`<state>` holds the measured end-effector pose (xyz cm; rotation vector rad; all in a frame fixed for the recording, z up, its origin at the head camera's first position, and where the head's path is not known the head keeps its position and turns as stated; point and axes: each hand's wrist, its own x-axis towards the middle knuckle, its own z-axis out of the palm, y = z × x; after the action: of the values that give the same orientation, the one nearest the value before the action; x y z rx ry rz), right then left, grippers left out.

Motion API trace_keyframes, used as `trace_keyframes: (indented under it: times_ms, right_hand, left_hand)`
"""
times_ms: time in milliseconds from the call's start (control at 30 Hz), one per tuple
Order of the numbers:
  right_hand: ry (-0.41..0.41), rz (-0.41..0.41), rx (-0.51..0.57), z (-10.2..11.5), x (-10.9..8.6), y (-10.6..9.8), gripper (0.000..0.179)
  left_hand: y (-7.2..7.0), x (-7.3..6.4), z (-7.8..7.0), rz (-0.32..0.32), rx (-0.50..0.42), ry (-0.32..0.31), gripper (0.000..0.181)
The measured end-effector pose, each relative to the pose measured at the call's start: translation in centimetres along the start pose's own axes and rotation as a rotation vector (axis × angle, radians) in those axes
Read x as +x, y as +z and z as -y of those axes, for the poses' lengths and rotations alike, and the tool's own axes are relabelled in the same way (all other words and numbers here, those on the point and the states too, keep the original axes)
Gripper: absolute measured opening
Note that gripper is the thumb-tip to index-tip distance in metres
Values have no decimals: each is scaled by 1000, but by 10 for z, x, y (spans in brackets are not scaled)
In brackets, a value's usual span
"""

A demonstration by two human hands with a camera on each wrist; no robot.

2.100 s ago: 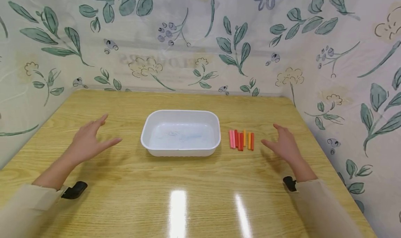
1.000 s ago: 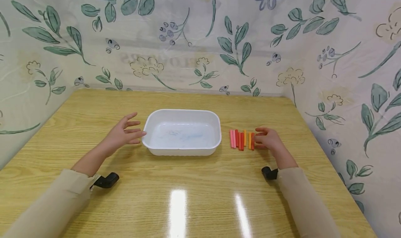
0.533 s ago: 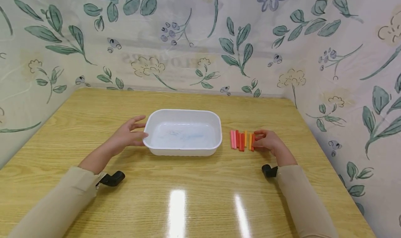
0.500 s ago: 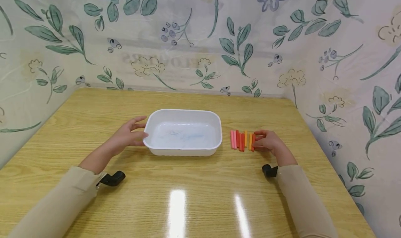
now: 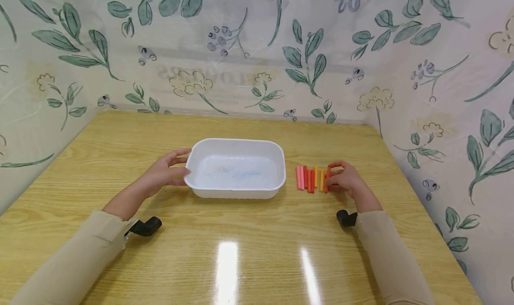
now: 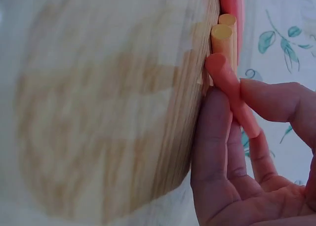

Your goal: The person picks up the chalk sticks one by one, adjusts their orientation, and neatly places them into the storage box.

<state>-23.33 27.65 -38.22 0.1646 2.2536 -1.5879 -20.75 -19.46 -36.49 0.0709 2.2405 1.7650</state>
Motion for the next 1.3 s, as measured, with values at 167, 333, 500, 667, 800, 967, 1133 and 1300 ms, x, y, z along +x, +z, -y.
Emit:
trace_keyframes:
  times_ms: [167, 333, 500, 667, 800, 967, 1133, 1300]
  right_hand:
    - [-17, 16, 92, 0, -2, -2, 68]
    - [-17, 45, 226, 5, -2, -2, 67]
    - [2, 112, 380, 10, -3, 1, 62]
    - [11, 158, 477, 17, -3, 4, 50]
    - [-1, 177, 537, 25, -2, 8, 37]
    - [-9, 184, 567, 38, 1, 15, 32]
    - [-1, 178, 550, 52, 4, 24, 34]
    - [5, 177, 533, 66, 7, 33, 37]
  left_hand:
    - [0, -1, -1, -2, 2, -6, 69]
    - [-1, -1, -1, -4, 5, -13, 70]
    - [0, -3, -2, -4, 3, -18, 70]
    - [0, -3, -2, -6, 3, -28, 70]
    - [0, -3, -3, -9, 5, -25, 71]
    - [0, -6, -5, -5, -8, -16, 72]
    - [-1, -5, -2, -4, -9, -11, 71]
    - [-1, -2, 0, -8, -11, -13, 70]
